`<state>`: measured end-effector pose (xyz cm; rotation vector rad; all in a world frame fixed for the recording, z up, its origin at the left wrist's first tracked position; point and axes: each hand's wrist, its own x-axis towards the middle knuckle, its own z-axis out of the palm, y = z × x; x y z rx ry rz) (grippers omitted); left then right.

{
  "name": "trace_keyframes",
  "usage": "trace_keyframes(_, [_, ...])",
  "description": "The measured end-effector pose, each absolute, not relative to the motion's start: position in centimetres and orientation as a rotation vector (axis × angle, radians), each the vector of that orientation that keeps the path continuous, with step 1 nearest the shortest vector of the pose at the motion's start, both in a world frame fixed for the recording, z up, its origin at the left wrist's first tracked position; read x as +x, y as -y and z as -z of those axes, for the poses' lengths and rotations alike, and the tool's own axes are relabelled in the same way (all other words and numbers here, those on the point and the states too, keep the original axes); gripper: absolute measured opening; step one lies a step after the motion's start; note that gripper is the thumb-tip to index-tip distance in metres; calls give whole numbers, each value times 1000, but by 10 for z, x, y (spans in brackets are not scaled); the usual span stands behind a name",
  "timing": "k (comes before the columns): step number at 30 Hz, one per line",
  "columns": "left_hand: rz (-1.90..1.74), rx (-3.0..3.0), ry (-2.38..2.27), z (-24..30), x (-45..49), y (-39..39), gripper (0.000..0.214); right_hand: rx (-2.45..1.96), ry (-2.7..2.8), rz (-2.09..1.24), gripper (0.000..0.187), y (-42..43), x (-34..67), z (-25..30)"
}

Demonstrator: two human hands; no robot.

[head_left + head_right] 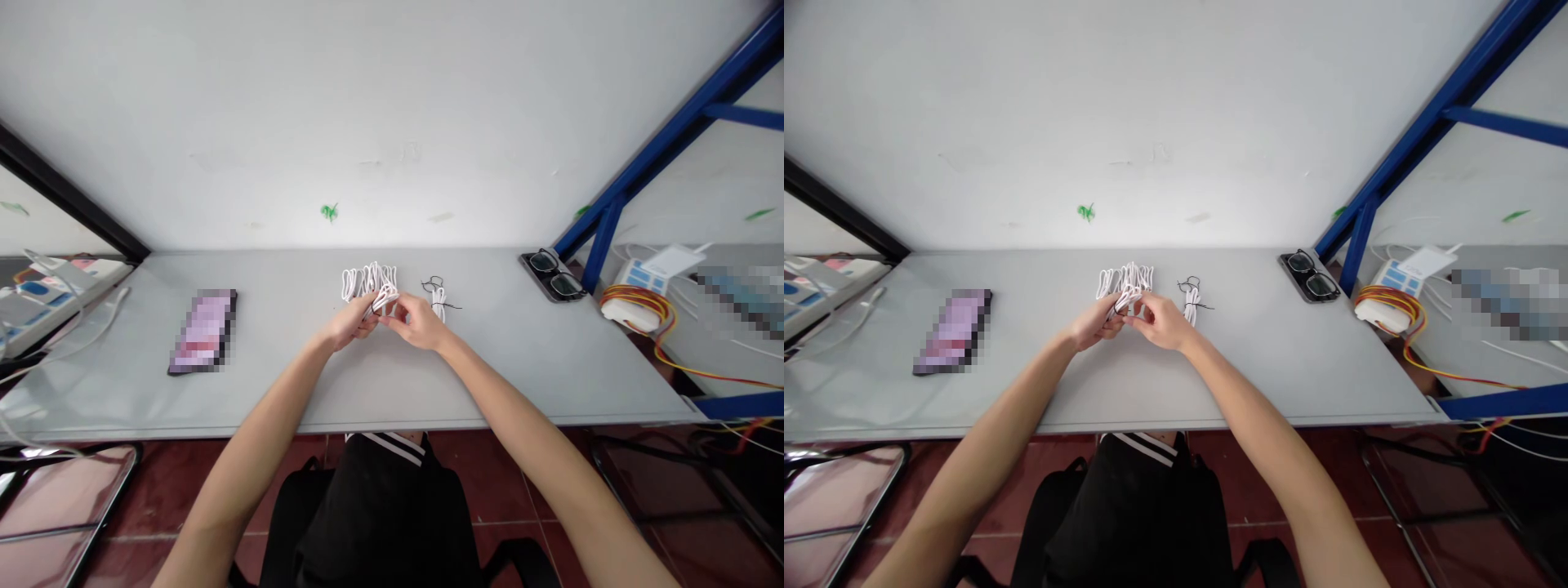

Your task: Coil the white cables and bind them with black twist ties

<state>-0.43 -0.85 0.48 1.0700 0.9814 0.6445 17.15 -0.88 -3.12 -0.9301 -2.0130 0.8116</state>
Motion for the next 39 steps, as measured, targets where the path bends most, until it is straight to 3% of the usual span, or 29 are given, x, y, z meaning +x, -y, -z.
trace_keyframes(11, [-688, 1084, -959, -5, -6, 9, 26, -853, 2001, -722, 15, 11, 167, 29])
trace_keyframes(23, [-793, 884, -947, -2, 0, 5, 31, -863, 1577, -1553, 39, 5, 163, 31])
trace_keyframes(28, [-799, 912, -972, 1, -1, 4, 35, -894, 1454, -1491, 46, 7, 168, 23])
trace_keyframes(39, [-852, 951, -1005, 5, 3, 5, 47, -883, 1566, -1389, 32, 6, 167, 24])
